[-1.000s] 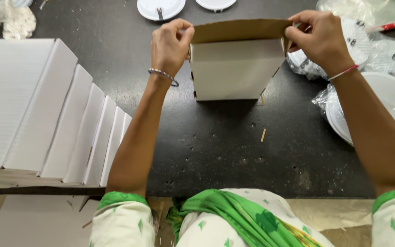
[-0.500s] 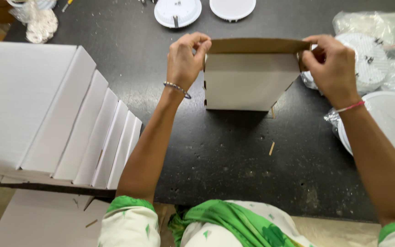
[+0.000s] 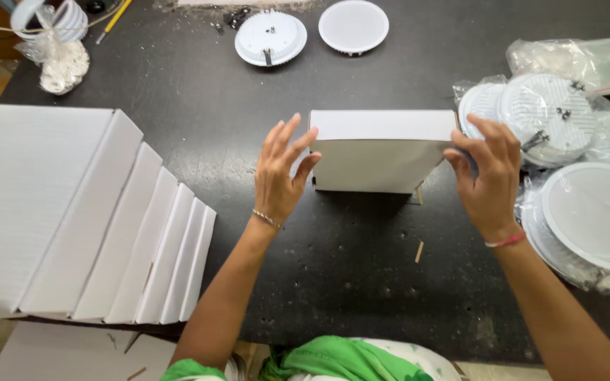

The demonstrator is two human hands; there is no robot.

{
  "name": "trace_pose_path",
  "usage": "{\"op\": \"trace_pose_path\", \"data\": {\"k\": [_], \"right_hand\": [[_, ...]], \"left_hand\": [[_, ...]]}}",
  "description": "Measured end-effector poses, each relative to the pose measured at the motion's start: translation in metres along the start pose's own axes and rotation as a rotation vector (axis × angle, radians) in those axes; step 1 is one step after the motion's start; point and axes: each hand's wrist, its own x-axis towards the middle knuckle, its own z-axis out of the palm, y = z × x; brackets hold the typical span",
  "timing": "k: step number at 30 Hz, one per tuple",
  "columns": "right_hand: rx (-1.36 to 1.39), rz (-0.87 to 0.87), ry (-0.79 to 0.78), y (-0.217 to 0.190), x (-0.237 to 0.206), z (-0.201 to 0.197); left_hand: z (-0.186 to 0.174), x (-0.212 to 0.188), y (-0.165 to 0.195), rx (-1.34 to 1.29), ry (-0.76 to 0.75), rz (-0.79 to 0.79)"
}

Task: The person folds flat cardboard blanks into white boxes at a workbench. They press the inner white liner into the kraft outer carton, fold the side flaps, close the lid, and stack the finished box on a pile of completed boxes, repeating the cycle.

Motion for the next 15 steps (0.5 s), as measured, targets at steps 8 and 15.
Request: {"op": "trace_pose_path", "data": {"k": [8,15], "right_hand": [[0.542,0.433,-0.018,0.038,-0.053,-0.014],[0.228,0.468,-0.260,0.025,-0.163,0.026]], "left_hand": [[-0.009,-0.030,0.005,-0.035,-0.191,-0.143],[0.013,-0.042,0.005,-0.005,-0.076,-0.114]]}}
